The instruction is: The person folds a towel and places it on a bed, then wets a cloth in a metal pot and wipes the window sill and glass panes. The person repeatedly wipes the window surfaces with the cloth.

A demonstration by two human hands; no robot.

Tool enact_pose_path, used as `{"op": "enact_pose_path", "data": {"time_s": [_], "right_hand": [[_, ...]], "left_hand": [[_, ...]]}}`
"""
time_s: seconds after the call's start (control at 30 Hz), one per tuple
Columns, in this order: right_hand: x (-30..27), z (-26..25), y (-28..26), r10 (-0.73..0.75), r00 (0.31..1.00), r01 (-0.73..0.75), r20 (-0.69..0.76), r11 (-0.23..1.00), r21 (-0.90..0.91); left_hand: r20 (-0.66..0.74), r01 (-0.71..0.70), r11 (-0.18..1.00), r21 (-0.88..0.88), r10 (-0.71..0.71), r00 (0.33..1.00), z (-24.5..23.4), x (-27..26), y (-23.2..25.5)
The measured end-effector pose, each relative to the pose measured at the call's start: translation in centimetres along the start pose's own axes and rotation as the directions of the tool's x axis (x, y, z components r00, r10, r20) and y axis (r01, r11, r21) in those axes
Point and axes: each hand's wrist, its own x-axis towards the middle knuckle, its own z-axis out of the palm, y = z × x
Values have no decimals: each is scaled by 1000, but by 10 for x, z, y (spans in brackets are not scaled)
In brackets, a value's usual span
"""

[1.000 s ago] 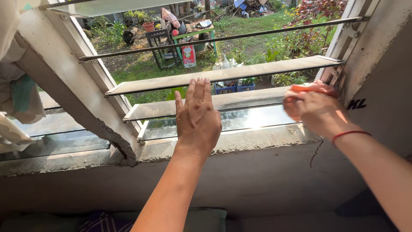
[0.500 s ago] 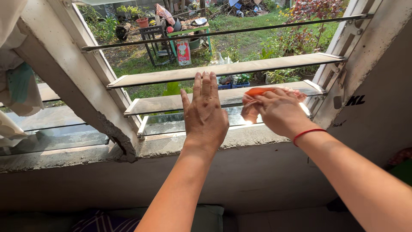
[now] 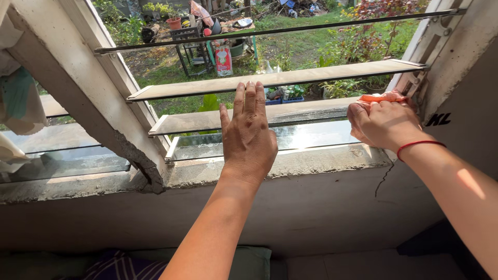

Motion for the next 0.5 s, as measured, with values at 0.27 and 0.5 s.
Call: {"op": "enact_pose_path", "data": {"time_s": [0.27,0.5], "right_hand": [[38,-5,12,98,949,-176,301,953,246],[95,42,30,-1,960,-141,280,862,486]], "left_hand": [[-69,16,1000,-24,-17,997,3,3,10],[-83,42,998,-43,-46,996,1,4,13]]}}
